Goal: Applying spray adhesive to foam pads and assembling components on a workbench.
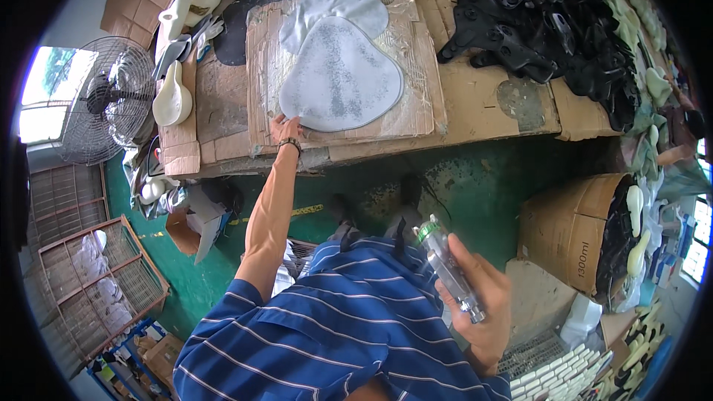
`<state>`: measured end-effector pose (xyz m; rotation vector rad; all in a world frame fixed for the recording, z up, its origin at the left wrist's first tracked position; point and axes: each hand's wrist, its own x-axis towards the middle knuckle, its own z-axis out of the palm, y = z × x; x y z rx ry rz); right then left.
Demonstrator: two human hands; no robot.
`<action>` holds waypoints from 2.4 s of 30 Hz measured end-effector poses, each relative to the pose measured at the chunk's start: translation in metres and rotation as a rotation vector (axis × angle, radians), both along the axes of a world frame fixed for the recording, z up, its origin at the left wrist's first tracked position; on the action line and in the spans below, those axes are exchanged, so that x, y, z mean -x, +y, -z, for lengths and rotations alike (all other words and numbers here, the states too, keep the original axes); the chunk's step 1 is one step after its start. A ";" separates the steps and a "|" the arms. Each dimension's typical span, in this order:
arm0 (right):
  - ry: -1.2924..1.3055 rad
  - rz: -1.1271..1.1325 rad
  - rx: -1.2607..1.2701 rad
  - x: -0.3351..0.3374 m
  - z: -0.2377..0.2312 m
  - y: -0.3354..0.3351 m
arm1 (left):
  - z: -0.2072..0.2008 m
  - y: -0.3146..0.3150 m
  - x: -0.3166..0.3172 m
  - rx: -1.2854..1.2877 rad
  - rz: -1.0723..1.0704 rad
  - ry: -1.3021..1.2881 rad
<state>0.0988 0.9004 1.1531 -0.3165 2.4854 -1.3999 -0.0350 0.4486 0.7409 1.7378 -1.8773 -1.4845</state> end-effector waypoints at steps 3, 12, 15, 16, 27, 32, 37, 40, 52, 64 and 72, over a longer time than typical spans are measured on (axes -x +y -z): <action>-0.012 0.035 0.022 -0.002 0.012 0.009 | 0.014 -0.015 -0.001 -0.114 0.153 0.126; -0.002 -0.088 0.116 0.023 0.048 0.032 | -0.129 0.038 -0.024 -0.751 -0.029 1.241; -0.032 -0.184 0.105 0.038 0.055 0.030 | -0.204 0.059 -0.072 -0.733 -0.095 1.451; -0.068 -0.226 0.115 0.044 0.057 0.029 | -0.217 0.065 -0.093 -0.658 -0.123 1.488; -0.187 -0.997 -0.068 0.151 0.082 -0.007 | -0.108 0.198 -0.325 -0.184 -1.070 1.600; -0.016 -1.421 -0.134 0.147 0.099 -0.055 | -0.037 0.290 -0.423 0.161 -1.583 1.683; 0.013 -1.641 -0.323 0.092 0.083 -0.118 | -0.043 0.401 -0.516 0.652 -1.987 1.711; 0.018 -1.790 -0.399 0.054 0.087 -0.146 | -0.061 0.476 -0.557 1.027 -2.214 1.599; 0.290 -2.036 -0.817 -0.016 0.141 -0.174 | 0.145 0.669 -0.481 1.160 -3.261 1.165; 0.120 -1.941 -0.812 0.000 0.164 -0.158 | 0.266 0.669 -0.466 -0.770 -2.318 -0.558; 0.017 -1.826 -0.840 0.001 0.161 -0.149 | 0.250 0.627 -0.472 -0.647 -2.030 -0.289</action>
